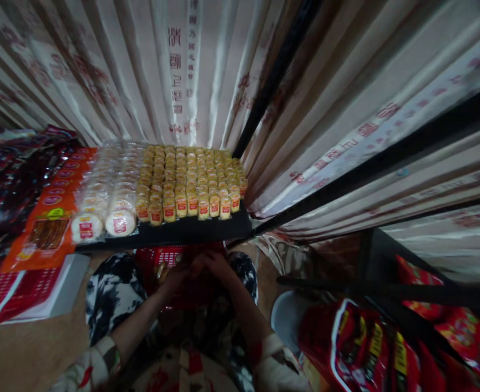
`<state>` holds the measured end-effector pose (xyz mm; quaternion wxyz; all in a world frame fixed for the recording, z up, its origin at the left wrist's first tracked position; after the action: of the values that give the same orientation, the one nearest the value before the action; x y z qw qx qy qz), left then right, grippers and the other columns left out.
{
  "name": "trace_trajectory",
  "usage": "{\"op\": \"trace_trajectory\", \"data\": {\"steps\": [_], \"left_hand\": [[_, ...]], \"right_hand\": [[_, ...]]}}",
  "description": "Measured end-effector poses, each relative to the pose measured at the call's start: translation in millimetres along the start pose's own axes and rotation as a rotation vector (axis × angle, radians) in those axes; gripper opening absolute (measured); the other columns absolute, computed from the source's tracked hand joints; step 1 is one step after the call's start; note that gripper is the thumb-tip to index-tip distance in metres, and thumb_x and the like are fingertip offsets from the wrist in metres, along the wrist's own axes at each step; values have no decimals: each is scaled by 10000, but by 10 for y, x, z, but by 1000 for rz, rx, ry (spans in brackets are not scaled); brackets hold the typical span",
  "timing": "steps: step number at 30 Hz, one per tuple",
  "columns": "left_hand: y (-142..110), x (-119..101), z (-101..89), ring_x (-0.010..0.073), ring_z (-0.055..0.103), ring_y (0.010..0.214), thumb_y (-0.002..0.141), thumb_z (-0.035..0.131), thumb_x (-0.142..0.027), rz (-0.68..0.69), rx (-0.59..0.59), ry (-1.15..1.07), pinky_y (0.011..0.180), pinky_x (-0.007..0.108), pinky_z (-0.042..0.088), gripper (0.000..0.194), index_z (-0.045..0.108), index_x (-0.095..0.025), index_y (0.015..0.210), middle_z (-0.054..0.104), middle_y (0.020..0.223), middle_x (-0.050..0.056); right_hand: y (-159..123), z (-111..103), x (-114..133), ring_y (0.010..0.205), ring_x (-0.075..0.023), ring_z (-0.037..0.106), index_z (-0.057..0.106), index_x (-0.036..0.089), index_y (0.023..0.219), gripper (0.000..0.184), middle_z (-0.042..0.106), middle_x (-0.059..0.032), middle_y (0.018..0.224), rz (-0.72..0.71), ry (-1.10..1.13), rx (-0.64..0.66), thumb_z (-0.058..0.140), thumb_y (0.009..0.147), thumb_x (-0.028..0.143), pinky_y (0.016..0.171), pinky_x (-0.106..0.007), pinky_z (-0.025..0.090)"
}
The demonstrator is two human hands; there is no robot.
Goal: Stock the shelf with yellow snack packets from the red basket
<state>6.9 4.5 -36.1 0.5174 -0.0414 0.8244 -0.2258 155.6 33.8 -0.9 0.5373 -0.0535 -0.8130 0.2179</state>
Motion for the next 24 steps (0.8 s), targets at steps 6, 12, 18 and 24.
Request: {"op": "trace_trajectory", "data": {"steps": [6,12,18,24], "left_hand": [[-210,-258,80,190,656,791,645,677,-414,-136,39,-657,675,283,506,455,598,-164,1018,696,929,65],[-411,-725,-52,152,648,687,594,739,-355,-138,-53,-762,594,239,486,438,575,-165,953,690,810,38],[-455,-1020,-64,126,662,743,706,635,-249,-108,-134,-767,681,234,504,261,528,-173,932,681,849,49],[-285,-1253,-184,168,633,740,611,677,-359,14,-118,-426,663,271,495,367,572,-146,891,660,846,70]], "right_hand": [[-165,-182,162,673,-171,624,650,158,820,369,667,-18,730,60,399,-100,597,707,505,565,-278,509],[-354,-288,405,617,-148,630,629,192,887,398,671,-23,746,-24,607,-155,574,731,554,539,-265,506],[-432,-337,569,709,-163,653,557,192,998,558,676,-28,804,-96,771,-199,743,571,500,671,-301,513],[-500,-397,611,668,-175,641,575,196,872,439,662,-15,735,-195,693,-173,684,622,539,657,-312,495]]}}
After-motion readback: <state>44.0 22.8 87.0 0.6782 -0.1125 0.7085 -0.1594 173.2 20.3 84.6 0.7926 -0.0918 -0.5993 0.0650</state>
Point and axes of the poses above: each hand's wrist, its own y-axis towards the middle knuckle, its own z-axis out of the palm, x = y × z, the point moved 6 cm from there along y, towards the middle knuckle
